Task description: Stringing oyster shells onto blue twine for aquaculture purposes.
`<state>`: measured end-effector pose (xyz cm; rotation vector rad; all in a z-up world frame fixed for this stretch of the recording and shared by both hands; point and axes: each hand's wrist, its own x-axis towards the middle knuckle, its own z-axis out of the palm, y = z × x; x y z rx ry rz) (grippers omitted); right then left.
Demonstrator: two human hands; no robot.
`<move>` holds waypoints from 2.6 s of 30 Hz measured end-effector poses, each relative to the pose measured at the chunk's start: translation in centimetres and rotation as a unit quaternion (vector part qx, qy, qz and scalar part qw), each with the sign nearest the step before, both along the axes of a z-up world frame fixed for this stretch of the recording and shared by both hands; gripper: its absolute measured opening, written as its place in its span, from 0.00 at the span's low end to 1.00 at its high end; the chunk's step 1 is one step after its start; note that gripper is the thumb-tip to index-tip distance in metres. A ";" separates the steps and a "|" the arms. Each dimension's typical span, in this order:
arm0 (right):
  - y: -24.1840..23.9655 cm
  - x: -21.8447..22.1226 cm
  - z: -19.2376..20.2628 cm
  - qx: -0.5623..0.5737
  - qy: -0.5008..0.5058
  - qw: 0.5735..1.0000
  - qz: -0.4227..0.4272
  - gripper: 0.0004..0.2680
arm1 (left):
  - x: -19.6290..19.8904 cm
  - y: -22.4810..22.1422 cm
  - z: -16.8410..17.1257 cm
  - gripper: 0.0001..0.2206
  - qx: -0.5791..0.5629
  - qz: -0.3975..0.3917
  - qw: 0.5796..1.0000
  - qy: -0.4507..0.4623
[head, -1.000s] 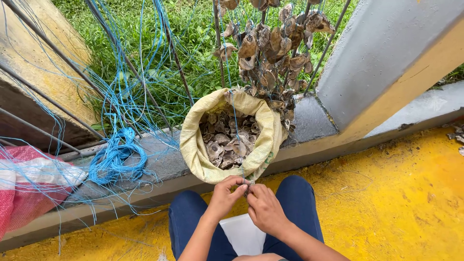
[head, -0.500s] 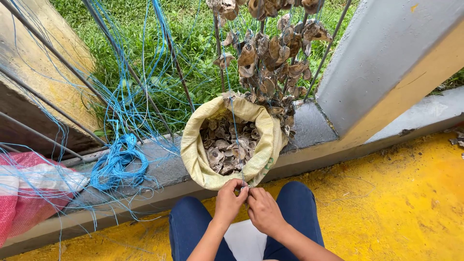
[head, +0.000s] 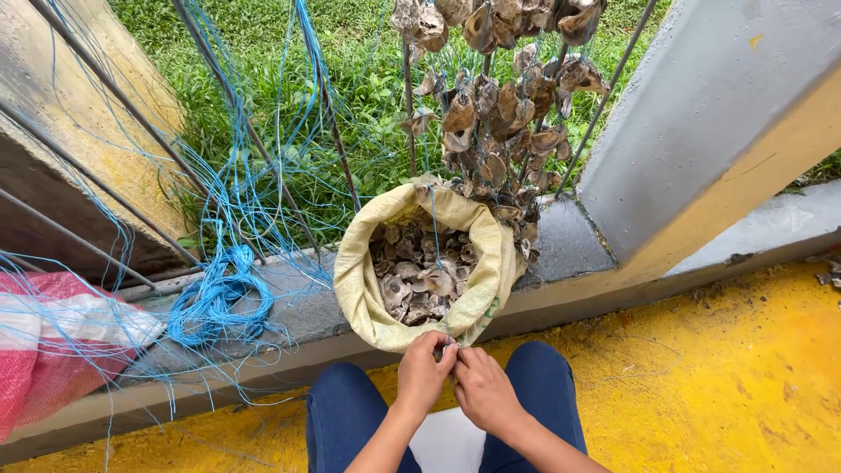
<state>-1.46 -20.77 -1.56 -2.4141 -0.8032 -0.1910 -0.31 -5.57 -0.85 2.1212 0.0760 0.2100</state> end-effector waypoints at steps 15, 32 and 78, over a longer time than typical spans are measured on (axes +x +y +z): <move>-17.5 9.7 1.6 -0.278 0.046 0.907 -0.314 0.08 | 12.8 8.1 13.7 0.10 0.123 0.099 0.905 -0.396; -9.0 22.1 3.4 -0.020 -0.057 0.952 -0.300 0.10 | 14.9 7.0 19.6 0.13 -0.160 0.055 0.938 -0.304; 8.1 28.7 23.8 0.464 0.088 0.880 0.047 0.09 | 9.7 5.3 20.1 0.10 0.230 -0.071 0.915 -0.324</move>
